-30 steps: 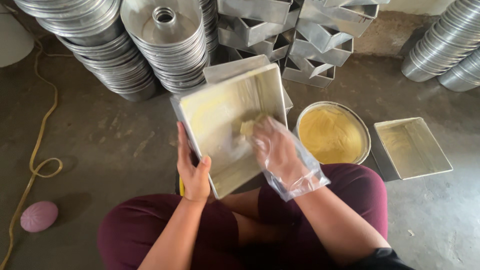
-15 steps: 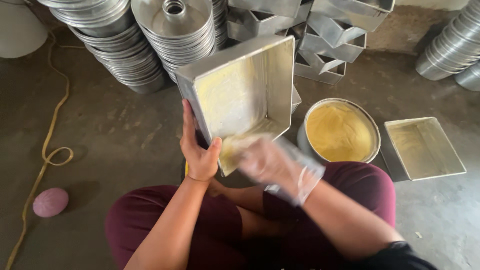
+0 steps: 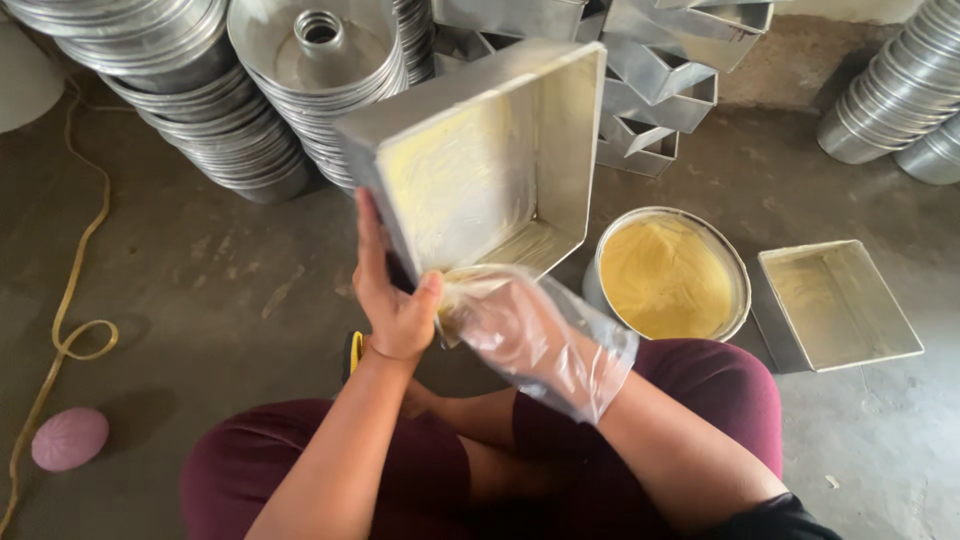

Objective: The person sits on the floor and uses a gloved hand to scoop a yellow substance from a metal bowl and spread it inside square metal baking pans. They repeatedly coat the interior surfaces of several pans and set them aside.

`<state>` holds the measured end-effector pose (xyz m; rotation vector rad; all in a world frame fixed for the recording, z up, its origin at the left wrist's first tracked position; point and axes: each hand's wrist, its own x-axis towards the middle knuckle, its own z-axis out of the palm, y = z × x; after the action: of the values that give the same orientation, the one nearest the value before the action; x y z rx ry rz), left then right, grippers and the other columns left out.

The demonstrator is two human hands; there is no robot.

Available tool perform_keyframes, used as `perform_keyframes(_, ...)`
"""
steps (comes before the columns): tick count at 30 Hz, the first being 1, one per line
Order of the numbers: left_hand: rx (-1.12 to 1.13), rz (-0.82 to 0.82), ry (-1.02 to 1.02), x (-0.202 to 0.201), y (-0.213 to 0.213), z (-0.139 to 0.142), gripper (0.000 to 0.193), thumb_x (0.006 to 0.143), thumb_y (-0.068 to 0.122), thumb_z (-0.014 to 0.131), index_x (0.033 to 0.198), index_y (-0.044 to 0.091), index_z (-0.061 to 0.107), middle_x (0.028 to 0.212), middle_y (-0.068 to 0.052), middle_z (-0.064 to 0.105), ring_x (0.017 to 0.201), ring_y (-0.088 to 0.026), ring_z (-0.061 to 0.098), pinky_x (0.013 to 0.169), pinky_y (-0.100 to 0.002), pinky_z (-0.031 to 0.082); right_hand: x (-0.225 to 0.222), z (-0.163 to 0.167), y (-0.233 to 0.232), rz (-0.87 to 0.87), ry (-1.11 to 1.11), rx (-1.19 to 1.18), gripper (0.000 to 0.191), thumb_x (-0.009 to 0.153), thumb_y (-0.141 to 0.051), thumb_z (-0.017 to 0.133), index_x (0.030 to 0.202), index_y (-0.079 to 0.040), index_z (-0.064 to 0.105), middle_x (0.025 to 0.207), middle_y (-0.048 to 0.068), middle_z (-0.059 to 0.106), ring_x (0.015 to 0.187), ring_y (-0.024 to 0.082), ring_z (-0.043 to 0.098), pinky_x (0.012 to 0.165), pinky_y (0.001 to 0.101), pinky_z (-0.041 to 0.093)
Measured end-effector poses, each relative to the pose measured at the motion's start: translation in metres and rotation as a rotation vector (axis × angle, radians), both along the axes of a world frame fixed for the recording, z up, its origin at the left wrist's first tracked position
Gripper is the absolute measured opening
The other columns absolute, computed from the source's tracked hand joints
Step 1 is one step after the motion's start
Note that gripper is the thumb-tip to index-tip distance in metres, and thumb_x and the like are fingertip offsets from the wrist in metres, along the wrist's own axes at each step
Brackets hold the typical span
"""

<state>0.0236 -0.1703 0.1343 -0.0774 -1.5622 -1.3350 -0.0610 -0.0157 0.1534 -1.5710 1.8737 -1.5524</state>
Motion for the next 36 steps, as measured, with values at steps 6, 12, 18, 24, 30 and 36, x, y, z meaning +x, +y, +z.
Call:
perform_keyframes(6, 0.167, 0.011, 0.004, 0.028, -0.008, -0.013, 0.111, 0.095, 0.053, 0.073, 0.168, -0.005, 0.013, 0.17, -0.02, 0.033, 0.155, -0.025, 0.037, 0.13, -0.038, 0.029, -0.02, 0.014, 0.004, -0.336, 0.377, 0.273, 0.014, 0.093, -0.012, 0.064, 0.102, -0.007, 0.074, 0.096, 0.011, 0.075, 0.081, 0.025, 0.071, 0.071, 0.0346, 0.057)
perform_keyframes(12, 0.205, -0.005, 0.036, 0.032, -0.008, -0.018, 0.108, 0.096, 0.053, 0.071, 0.167, -0.003, 0.013, 0.171, -0.018, 0.031, 0.157, -0.025, 0.035, 0.131, -0.038, 0.027, 0.001, -0.018, 0.012, -0.2, 0.226, 0.352, 0.017, 0.09, -0.01, 0.065, 0.106, -0.008, 0.07, 0.099, 0.008, 0.072, 0.081, 0.021, 0.068, 0.071, 0.0315, 0.056)
perform_keyframes(18, 0.194, -0.078, -0.038, 0.031, -0.005, -0.026, 0.104, 0.096, 0.054, 0.065, 0.166, -0.006, 0.017, 0.172, -0.019, 0.031, 0.159, -0.027, 0.032, 0.131, -0.038, 0.024, 0.0, -0.045, -0.022, 0.054, -0.575, 0.05, 0.024, 0.087, -0.007, 0.066, 0.111, -0.01, 0.065, 0.101, 0.004, 0.069, 0.081, 0.016, 0.065, 0.071, 0.0283, 0.055)
perform_keyframes(24, 0.201, -0.191, -0.06, 0.034, 0.004, -0.031, 0.105, 0.096, 0.053, 0.065, 0.165, -0.008, 0.015, 0.172, -0.02, 0.025, 0.159, -0.027, 0.028, 0.13, -0.038, 0.022, 0.003, 0.028, -0.001, -0.297, 0.163, 0.165, 0.022, 0.087, -0.008, 0.064, 0.108, -0.01, 0.069, 0.094, 0.01, 0.071, 0.07, 0.021, 0.066, 0.06, 0.031, 0.054)
perform_keyframes(30, 0.22, -0.11, -0.045, 0.046, -0.002, -0.024, 0.105, 0.095, 0.052, 0.067, 0.165, -0.007, 0.016, 0.171, -0.021, 0.029, 0.158, -0.028, 0.032, 0.13, -0.038, 0.024, 0.024, 0.009, -0.027, -0.1, 0.738, 0.525, 0.026, 0.08, -0.009, 0.067, 0.104, -0.017, 0.073, 0.097, 0.008, 0.075, 0.08, 0.025, 0.071, 0.069, 0.0362, 0.056)
perform_keyframes(36, 0.225, -0.112, -0.111, 0.048, -0.01, -0.022, 0.109, 0.093, 0.061, 0.064, 0.166, -0.006, 0.019, 0.171, -0.021, 0.032, 0.156, -0.028, 0.035, 0.127, -0.038, 0.028, -0.005, 0.014, -0.006, -0.318, 1.204, 0.348, 0.029, 0.081, -0.011, 0.066, 0.109, -0.012, 0.073, 0.104, 0.006, 0.073, 0.089, 0.021, 0.071, 0.074, 0.0341, 0.057)
